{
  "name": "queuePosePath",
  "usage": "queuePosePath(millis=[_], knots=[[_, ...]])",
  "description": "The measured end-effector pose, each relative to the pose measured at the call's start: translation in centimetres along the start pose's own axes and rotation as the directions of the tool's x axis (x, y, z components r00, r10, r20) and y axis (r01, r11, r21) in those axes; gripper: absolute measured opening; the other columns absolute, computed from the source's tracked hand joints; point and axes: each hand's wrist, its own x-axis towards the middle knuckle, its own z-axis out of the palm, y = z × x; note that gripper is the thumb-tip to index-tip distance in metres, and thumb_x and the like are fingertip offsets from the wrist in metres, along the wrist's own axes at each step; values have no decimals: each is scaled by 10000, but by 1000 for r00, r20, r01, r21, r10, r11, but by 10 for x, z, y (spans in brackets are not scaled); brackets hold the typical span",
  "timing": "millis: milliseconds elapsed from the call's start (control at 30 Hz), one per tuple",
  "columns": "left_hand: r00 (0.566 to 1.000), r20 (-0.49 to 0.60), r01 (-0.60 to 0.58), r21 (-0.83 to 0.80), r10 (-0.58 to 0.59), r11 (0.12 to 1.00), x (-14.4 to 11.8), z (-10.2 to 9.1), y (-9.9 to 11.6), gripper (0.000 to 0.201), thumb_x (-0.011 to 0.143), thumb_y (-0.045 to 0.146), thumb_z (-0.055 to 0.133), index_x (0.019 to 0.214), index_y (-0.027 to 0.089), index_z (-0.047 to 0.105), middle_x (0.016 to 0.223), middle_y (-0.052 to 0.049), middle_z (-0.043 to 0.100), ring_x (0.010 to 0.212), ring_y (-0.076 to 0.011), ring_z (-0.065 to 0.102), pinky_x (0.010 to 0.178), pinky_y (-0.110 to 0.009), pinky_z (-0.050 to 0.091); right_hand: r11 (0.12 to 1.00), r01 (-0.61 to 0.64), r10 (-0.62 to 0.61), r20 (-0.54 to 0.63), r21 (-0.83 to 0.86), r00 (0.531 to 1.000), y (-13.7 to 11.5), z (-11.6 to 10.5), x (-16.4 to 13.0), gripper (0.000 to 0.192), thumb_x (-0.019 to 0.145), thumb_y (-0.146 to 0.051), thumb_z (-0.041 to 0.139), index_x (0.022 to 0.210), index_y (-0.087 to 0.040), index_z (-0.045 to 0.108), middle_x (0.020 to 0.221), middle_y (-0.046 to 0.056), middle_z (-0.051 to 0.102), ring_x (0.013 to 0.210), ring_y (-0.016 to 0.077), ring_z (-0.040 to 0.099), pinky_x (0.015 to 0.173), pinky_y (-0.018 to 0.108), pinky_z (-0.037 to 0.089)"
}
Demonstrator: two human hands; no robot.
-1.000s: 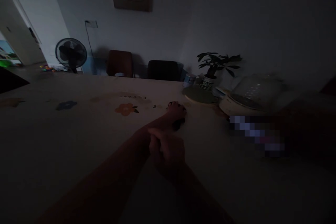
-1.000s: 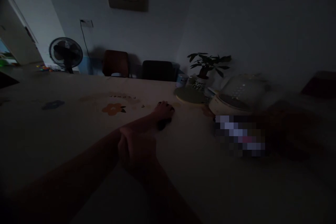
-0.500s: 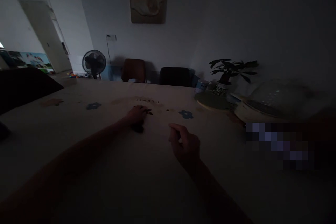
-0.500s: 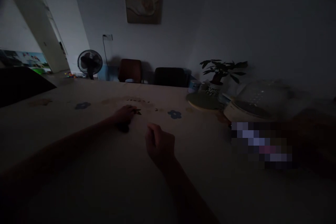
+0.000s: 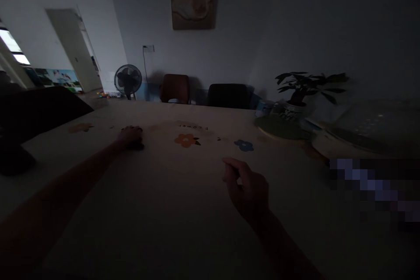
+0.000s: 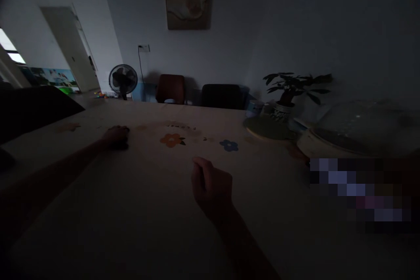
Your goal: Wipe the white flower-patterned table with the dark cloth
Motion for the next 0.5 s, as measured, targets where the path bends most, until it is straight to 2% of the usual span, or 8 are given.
queuePosePath(millis=[100,200,333,400,500], knots=[[996,5,-86,28,86,996,9,0,23,218,934,174,467,975,152,679,1100,-146,661,1055,-250,591,914,-335,438,1000,16,-16,51,-5,999,-5,-1,2,223,986,-241,471,994,-137,668,555,-19,631,454,97,603,447,177,418],[969,-14,-247,16,247,969,20,-5,68,238,904,85,475,957,150,697,1180,-152,651,1135,-244,576,980,-334,408,1000,21,-20,72,-9,997,-9,-2,3,232,990,-246,458,978,-144,666,558,-18,636,455,101,609,447,179,425],[897,-86,-439,-43,434,898,28,-16,155,238,908,119,521,1051,180,701,1249,-126,633,1204,-246,544,1007,-354,409,999,10,-5,103,-45,995,-9,-4,4,229,989,-237,462,981,-127,663,558,-16,638,452,106,614,451,184,434],[865,-134,-495,-80,483,865,28,-22,203,257,941,186,505,1135,173,672,1264,-119,618,1199,-254,542,986,-389,436,999,7,-2,96,-51,995,-8,-5,4,224,987,-230,466,992,-120,662,575,-9,649,473,111,629,456,183,443],[817,-195,-570,-131,543,811,25,-30,276,278,963,230,471,1155,190,668,1246,-117,623,1205,-248,534,998,-386,440,998,16,-13,61,-54,998,-4,-4,4,223,981,-223,463,1004,-132,665,602,-3,668,490,113,641,449,181,439]])
